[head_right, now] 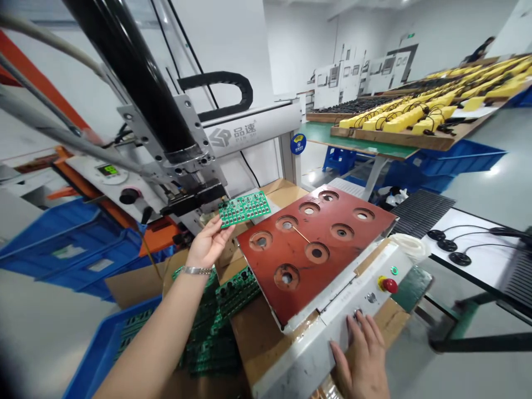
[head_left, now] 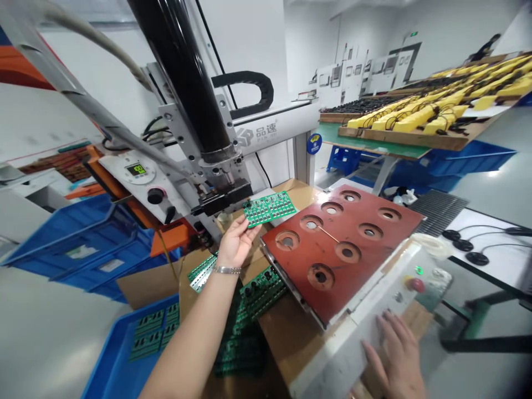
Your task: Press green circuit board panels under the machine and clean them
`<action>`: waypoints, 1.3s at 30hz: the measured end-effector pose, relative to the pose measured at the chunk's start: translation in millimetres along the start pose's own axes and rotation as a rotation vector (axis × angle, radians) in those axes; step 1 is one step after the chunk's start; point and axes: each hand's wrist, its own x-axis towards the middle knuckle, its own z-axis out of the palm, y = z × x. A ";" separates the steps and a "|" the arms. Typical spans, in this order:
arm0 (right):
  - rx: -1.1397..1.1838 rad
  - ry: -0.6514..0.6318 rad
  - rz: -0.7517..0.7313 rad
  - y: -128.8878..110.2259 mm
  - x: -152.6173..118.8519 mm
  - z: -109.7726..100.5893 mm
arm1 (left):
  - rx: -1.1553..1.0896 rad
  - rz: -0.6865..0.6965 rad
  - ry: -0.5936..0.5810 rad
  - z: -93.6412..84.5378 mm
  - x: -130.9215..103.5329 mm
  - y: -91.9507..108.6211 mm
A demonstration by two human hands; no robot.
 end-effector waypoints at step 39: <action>0.025 0.001 0.008 -0.4 -0.3 0.1 | -0.040 0.036 -0.018 3.2 5.0 -0.3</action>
